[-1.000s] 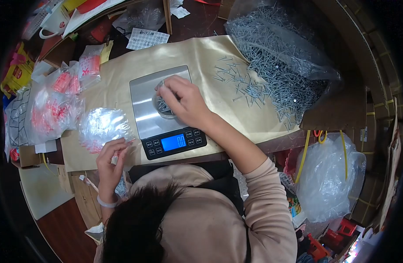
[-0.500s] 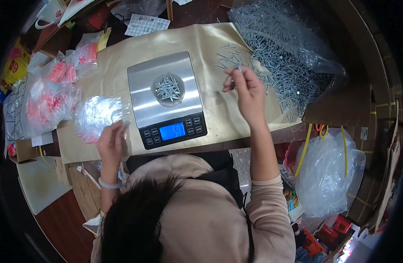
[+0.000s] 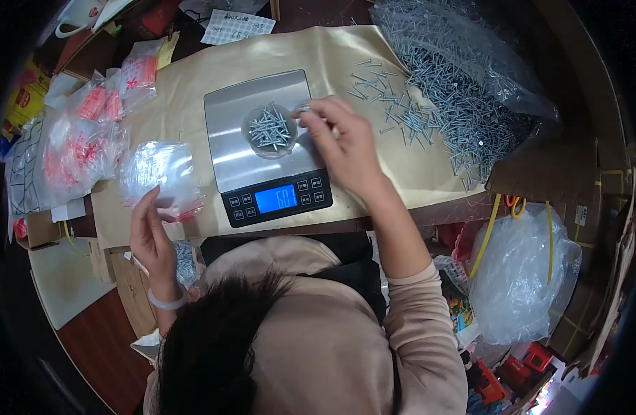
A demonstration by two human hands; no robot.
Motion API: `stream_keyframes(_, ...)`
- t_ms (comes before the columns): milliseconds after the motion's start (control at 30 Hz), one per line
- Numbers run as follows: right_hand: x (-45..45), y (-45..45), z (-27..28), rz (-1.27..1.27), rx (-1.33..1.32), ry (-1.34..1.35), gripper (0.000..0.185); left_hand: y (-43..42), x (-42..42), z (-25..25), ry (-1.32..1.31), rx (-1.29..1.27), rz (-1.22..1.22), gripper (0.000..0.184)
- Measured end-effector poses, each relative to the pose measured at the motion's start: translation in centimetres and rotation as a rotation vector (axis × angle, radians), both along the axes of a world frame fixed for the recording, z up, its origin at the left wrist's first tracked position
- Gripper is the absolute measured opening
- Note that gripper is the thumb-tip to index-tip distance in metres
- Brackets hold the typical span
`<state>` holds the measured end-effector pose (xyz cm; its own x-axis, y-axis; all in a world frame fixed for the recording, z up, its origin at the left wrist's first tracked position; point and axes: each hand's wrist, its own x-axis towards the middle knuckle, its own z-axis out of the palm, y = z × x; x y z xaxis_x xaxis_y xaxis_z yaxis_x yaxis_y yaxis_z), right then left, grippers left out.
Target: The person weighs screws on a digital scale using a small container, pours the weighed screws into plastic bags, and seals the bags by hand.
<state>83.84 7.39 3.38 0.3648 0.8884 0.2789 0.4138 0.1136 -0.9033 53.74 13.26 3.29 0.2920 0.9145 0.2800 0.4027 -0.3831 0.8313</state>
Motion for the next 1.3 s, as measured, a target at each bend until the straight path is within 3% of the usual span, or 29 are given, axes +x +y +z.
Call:
stream_keyframes(133,-1.3,1.8,0.0,0.066,0.121,-0.298,0.016,-0.5,1.6,1.3,0.101,0.179,-0.153,0.027)
stream_keyframes(233,-0.7,1.5,0.0,0.001,0.199,-0.394,0.02,-1.1,1.7,0.9,0.039,0.098,-0.223,0.024)
stream_keyframes(333,-0.7,-0.5,0.7,-0.049,-0.046,0.063,0.024,-1.7,2.3,1.5,-0.001,0.001,-0.332,0.009)
stream_keyframes(433,-0.8,-1.1,0.9,0.044,-0.14,0.205,0.026,-2.4,3.8,1.9,-0.03,-0.061,-0.437,0.005)
stream_keyframes(567,-1.3,0.2,-0.2,0.152,-0.047,-0.463,0.037,-2.7,5.1,1.7,-0.046,-0.049,-0.565,0.011)
stream_keyframes(600,-1.5,0.4,-0.1,0.154,-0.074,-0.529,0.048,-2.8,5.4,1.8,-0.059,-0.042,-0.581,0.012)
stream_keyframes(700,-2.1,0.5,1.3,0.131,-0.209,-0.326,0.046,-2.7,5.3,1.8,-0.077,-0.032,-0.587,0.015)
stream_keyframes(800,-2.1,-0.6,3.2,0.29,-0.309,0.023,0.033,-2.6,5.1,1.7,-0.088,-0.05,-0.587,0.018)
stream_keyframes(967,-4.2,-2.7,1.4,0.688,-0.209,0.495,0.015,-3.1,6.1,2.3,-0.128,-0.089,-0.616,0.02)
stream_keyframes(1033,-4.8,-3.1,1.2,0.724,-0.279,0.499,0.016,-3.4,6.4,2.8,-0.157,-0.084,-0.605,0.018)
stream_keyframes(1133,-5.8,-3.4,1.7,0.716,-0.152,0.426,0.019,-5.0,6.2,0.8,-0.516,-0.309,-0.48,0.014)
stream_keyframes(1233,-5.0,-3.6,1.2,0.584,-0.045,0.308,0.019,-3.4,5.8,2.6,-0.142,-0.329,-0.66,0.015)
stream_keyframes(1300,-4.1,-3.6,0.7,0.477,-0.079,0.343,0.018,-2.4,6.4,3.1,-0.157,-0.035,-0.603,0.017)
